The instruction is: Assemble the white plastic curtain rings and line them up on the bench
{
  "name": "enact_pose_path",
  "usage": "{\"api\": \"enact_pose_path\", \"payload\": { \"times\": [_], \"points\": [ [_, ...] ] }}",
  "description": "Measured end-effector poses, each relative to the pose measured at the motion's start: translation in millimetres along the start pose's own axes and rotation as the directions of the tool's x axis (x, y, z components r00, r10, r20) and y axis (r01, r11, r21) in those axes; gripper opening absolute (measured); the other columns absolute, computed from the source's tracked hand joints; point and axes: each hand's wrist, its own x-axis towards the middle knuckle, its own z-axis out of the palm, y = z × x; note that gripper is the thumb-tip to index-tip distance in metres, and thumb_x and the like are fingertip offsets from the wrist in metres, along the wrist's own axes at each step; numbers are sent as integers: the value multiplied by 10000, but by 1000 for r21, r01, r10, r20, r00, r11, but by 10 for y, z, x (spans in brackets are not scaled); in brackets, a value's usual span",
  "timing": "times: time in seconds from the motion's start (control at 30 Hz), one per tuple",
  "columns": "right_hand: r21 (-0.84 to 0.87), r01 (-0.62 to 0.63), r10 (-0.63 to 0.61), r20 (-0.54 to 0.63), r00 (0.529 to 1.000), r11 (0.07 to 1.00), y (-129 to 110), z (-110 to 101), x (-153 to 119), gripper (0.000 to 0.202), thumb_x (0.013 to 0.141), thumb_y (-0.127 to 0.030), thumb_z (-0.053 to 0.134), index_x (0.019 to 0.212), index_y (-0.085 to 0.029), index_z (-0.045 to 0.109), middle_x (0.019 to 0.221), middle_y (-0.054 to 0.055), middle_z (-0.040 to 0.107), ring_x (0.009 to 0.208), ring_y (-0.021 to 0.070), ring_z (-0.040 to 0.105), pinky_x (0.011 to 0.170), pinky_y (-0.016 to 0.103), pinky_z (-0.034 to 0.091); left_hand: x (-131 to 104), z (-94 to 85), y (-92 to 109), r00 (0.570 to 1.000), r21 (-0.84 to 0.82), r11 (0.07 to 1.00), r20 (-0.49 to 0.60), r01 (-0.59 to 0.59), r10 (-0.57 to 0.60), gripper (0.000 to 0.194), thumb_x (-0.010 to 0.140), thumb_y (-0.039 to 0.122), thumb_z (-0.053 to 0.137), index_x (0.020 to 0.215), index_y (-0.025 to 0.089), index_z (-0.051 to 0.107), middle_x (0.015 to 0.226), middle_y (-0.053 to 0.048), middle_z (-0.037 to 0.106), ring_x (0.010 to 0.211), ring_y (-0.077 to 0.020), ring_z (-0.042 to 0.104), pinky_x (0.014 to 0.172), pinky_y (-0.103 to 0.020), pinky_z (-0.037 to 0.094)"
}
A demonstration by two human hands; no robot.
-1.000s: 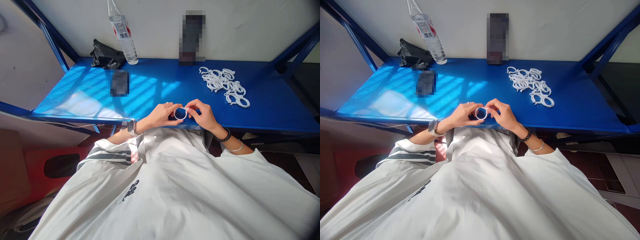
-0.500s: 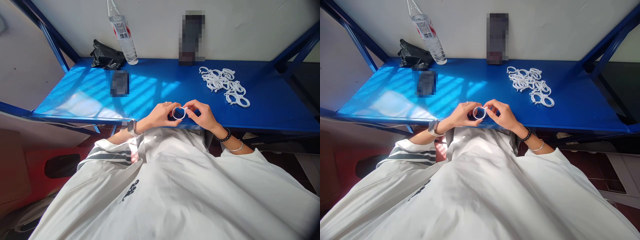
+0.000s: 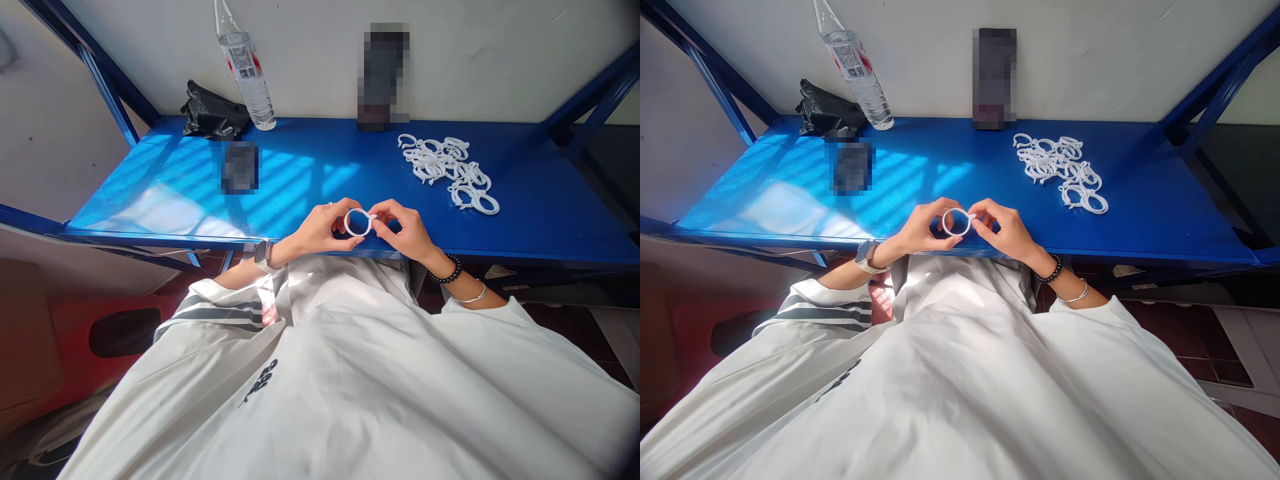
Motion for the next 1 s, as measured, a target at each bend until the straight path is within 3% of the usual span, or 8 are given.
{"api": "enact_pose_path", "payload": {
  "times": [1.0],
  "points": [
    [23,2,-4,102,995,1000,9,-31,-14,218,1009,-381,502,1001,-216,645,729,-4,683,594,137,637,600,249,509,1,-10,10,998,34,999,42,-41,39,431,833,449,610,1165,175,590,679,36,609,572,-100,546,599,-209,434]
  ]
}}
